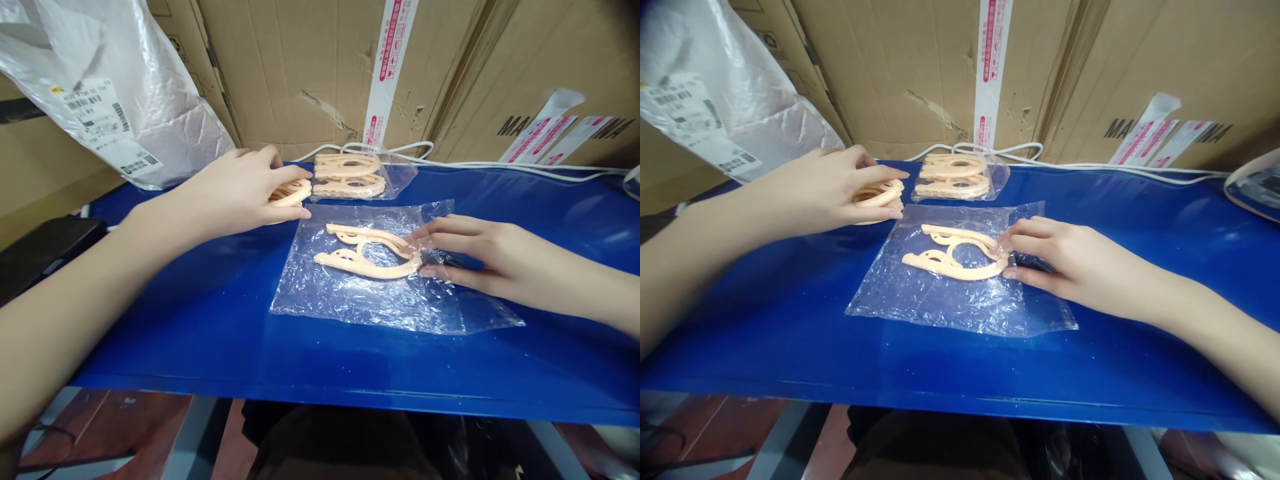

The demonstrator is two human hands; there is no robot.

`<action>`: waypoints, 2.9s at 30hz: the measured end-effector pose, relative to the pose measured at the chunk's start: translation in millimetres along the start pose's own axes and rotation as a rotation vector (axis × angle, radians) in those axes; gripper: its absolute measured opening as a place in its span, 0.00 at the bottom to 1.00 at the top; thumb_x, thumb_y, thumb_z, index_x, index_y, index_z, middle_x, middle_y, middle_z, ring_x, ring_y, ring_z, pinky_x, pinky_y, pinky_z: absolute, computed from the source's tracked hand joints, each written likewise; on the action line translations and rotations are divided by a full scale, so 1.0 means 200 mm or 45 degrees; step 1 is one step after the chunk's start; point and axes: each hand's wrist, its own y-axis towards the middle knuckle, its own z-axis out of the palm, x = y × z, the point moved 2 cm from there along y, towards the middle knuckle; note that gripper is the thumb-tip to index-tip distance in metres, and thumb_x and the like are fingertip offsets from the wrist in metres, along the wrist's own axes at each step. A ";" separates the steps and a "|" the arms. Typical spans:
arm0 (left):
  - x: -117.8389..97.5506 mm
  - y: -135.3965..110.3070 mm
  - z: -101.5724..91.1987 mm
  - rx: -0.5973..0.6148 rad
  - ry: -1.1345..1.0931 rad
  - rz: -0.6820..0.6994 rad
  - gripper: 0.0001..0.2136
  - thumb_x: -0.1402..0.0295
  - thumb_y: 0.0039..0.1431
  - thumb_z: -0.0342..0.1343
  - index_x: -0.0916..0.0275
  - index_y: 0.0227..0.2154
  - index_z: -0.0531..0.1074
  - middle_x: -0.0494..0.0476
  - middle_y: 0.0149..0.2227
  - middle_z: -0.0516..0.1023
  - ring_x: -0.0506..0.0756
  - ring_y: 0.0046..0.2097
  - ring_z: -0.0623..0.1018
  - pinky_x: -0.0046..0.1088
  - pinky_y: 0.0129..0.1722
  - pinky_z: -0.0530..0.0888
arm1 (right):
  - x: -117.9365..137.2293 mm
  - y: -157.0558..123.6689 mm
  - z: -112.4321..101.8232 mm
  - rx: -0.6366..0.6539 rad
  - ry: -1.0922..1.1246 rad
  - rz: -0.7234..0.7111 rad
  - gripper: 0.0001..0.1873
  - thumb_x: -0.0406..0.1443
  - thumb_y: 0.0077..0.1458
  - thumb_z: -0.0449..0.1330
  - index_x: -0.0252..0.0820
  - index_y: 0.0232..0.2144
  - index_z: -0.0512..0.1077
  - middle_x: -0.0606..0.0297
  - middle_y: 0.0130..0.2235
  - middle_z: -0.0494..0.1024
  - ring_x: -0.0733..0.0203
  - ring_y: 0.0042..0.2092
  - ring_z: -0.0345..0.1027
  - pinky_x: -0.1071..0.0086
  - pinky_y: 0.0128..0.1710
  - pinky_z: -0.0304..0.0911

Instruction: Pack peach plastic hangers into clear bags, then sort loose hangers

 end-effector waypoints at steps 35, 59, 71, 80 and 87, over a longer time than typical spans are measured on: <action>-0.51 -0.08 0.01 -0.488 -0.379 0.460 0.28 0.53 0.60 0.59 0.73 0.53 0.71 0.66 0.46 0.77 0.61 0.46 0.75 0.39 0.47 0.75 | 0.21 0.04 -0.02 -0.053 0.745 0.041 0.18 0.42 0.57 0.64 0.58 0.50 0.77 0.69 0.50 0.81 0.57 0.50 0.76 0.64 0.51 0.71; -0.48 -0.07 0.04 -0.326 -0.262 0.406 0.38 0.43 0.61 0.53 0.71 0.63 0.60 0.70 0.56 0.73 0.63 0.50 0.74 0.39 0.46 0.69 | 0.07 0.04 0.01 -0.405 1.284 0.629 0.10 0.40 0.45 0.73 0.45 0.30 0.78 0.69 0.30 0.79 0.67 0.33 0.71 0.73 0.36 0.67; -0.47 -0.07 0.04 -0.302 -0.292 0.409 0.38 0.42 0.62 0.53 0.69 0.63 0.61 0.68 0.53 0.74 0.62 0.47 0.75 0.38 0.44 0.68 | 0.07 0.04 0.00 -0.421 1.245 0.603 0.12 0.42 0.50 0.69 0.45 0.36 0.76 0.66 0.36 0.78 0.64 0.36 0.70 0.71 0.36 0.68; -0.47 -0.07 0.04 -0.313 -0.333 0.421 0.38 0.43 0.60 0.56 0.70 0.62 0.62 0.67 0.53 0.74 0.62 0.48 0.75 0.37 0.44 0.68 | 0.06 0.03 0.00 -0.380 1.188 0.597 0.13 0.43 0.53 0.68 0.45 0.38 0.76 0.65 0.37 0.79 0.65 0.36 0.70 0.72 0.36 0.66; -0.47 -0.07 0.04 -0.298 -0.302 0.439 0.38 0.41 0.60 0.54 0.65 0.63 0.61 0.66 0.53 0.74 0.62 0.48 0.74 0.37 0.45 0.68 | 0.06 0.04 0.01 -0.327 1.357 0.586 0.14 0.39 0.49 0.70 0.45 0.34 0.69 0.71 0.31 0.75 0.68 0.32 0.66 0.74 0.32 0.63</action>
